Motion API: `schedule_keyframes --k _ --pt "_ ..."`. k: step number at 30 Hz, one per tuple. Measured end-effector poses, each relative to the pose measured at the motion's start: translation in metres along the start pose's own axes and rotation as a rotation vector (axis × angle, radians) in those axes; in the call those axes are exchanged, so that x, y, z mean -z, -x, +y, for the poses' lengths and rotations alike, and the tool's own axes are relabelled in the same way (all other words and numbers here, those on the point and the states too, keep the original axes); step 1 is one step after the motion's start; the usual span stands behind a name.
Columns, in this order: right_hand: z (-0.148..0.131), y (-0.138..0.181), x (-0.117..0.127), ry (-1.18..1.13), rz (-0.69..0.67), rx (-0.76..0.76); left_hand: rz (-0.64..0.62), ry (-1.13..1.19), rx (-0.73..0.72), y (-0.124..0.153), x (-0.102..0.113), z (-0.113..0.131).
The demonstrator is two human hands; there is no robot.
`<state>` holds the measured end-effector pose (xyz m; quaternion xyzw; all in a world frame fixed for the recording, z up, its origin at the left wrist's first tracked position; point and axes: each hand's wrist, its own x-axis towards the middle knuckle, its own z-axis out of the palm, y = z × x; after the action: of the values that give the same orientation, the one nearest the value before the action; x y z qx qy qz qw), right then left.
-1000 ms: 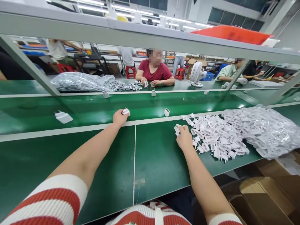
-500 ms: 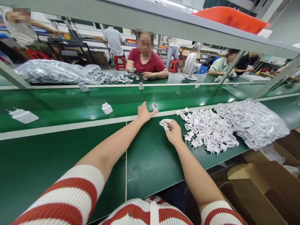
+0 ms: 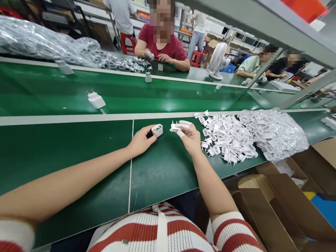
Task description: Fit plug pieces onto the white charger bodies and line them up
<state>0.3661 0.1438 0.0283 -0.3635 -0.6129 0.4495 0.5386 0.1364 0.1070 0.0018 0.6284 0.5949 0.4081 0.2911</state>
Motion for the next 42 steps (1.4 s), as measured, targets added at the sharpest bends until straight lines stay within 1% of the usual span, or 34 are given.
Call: schedule_keyframes --k 3,5,6,8,10,15,19,26,28,30,33,35,37,39,42 --pt "-0.015 0.01 -0.008 -0.079 -0.116 0.015 -0.103 0.002 -0.039 0.055 0.02 -0.002" --pt "-0.023 0.016 -0.014 -0.118 -0.201 -0.02 -0.159 -0.005 -0.082 0.077 0.028 0.002" --pt "-0.025 0.019 -0.017 -0.125 -0.229 -0.053 -0.161 -0.007 -0.092 0.083 0.031 0.004" --pt "-0.027 0.022 -0.024 -0.127 -0.246 -0.112 -0.124 -0.003 -0.077 0.086 0.032 0.008" --pt "-0.024 0.025 -0.029 -0.126 -0.253 -0.155 -0.1 0.004 -0.068 0.084 0.032 0.008" --pt "-0.017 0.027 -0.034 -0.132 -0.337 -0.237 -0.123 0.035 -0.146 0.077 0.03 0.004" --pt "-0.019 0.029 -0.036 -0.132 -0.385 -0.253 -0.129 0.025 -0.149 0.077 0.032 0.002" --pt "-0.027 0.031 -0.041 -0.132 -0.361 -0.267 -0.16 0.015 -0.167 0.075 0.034 0.001" --pt "-0.029 0.03 -0.043 -0.11 -0.347 -0.245 -0.159 0.016 -0.177 0.075 0.033 0.001" --pt "-0.03 0.03 -0.046 -0.066 -0.321 -0.174 -0.161 0.017 -0.185 0.075 0.033 0.001" --pt "-0.03 0.033 -0.05 0.015 -0.319 0.005 -0.153 0.023 -0.196 0.074 0.032 0.0" --pt "-0.03 0.037 -0.053 0.087 -0.349 0.131 -0.154 0.029 -0.197 0.074 0.032 -0.001" --pt "-0.03 0.04 -0.054 0.174 -0.377 0.223 -0.161 0.038 -0.197 0.074 0.032 -0.001" --pt "-0.03 0.041 -0.055 0.245 -0.404 0.259 -0.165 0.048 -0.2 0.073 0.032 -0.002" --pt "-0.029 0.04 -0.056 0.285 -0.463 0.266 -0.162 0.059 -0.218 0.073 0.031 -0.002"
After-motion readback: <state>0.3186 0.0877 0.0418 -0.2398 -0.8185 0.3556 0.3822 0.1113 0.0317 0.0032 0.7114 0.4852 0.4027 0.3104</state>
